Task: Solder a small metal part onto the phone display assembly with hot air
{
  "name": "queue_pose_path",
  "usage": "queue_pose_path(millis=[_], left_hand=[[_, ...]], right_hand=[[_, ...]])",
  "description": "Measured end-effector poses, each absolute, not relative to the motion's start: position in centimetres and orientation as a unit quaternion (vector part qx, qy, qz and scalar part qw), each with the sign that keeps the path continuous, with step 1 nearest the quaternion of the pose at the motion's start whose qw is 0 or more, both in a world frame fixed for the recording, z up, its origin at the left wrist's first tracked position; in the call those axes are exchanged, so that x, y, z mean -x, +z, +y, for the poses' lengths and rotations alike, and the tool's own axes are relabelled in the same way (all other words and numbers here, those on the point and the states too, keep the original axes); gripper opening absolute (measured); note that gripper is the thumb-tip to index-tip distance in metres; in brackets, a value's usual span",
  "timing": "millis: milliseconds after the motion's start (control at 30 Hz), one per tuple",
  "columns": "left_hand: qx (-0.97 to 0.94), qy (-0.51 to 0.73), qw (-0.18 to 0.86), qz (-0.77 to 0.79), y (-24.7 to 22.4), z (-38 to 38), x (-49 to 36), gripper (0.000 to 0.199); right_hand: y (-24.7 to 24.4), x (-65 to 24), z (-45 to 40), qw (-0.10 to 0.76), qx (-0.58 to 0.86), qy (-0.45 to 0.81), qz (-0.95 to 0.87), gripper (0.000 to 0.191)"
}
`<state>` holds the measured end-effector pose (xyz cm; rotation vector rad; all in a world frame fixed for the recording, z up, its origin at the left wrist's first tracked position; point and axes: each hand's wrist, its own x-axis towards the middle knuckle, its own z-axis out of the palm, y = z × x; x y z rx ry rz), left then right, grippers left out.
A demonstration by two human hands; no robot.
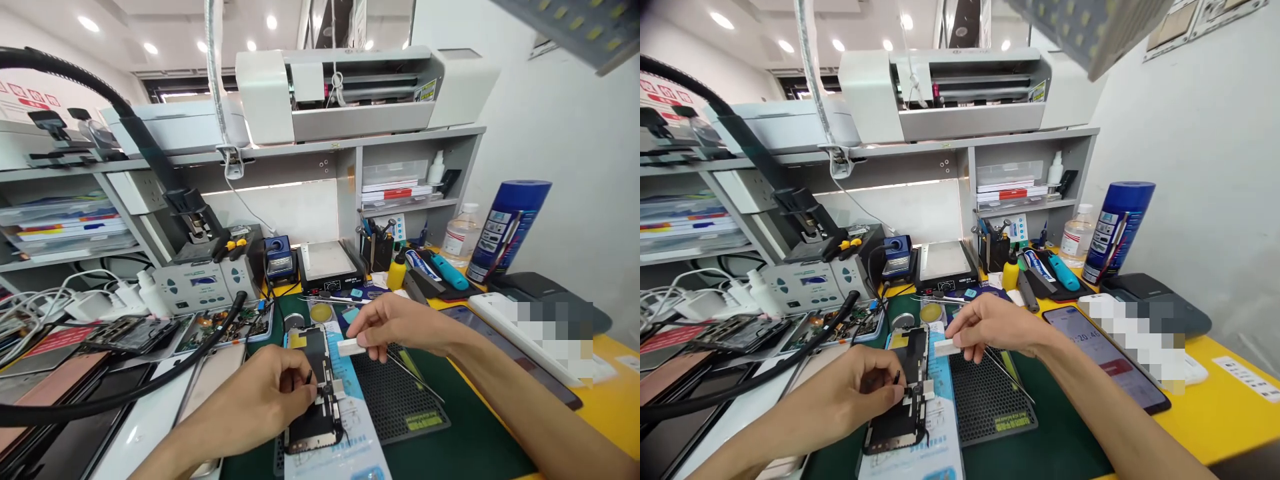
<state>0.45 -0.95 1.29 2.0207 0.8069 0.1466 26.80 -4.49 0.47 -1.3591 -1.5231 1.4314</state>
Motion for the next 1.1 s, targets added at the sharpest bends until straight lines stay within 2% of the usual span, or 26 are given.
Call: queue_pose_path(millis=[167,433,1100], left_hand=[[-0.811,0.051,0.49,0.315,0.7,-0.6,0.3,0.016],[-0.81,0.052,0.489,0.32,0.5,-0.5,0.7,0.017],[-0.815,0.035,0.486,0.312,0.6,-0.2,1.1,0.017]], right_hand=[[0.6,-26.3,-4.9,0.304,0.509,0.557,-0.582,0.016],[0.9,-25.2,-5.5,0.266,0.511,0.562,-0.594,0.014],[0.3,-22.5,-5.9,0.262,0.511,0.55,-0.606,0.008]])
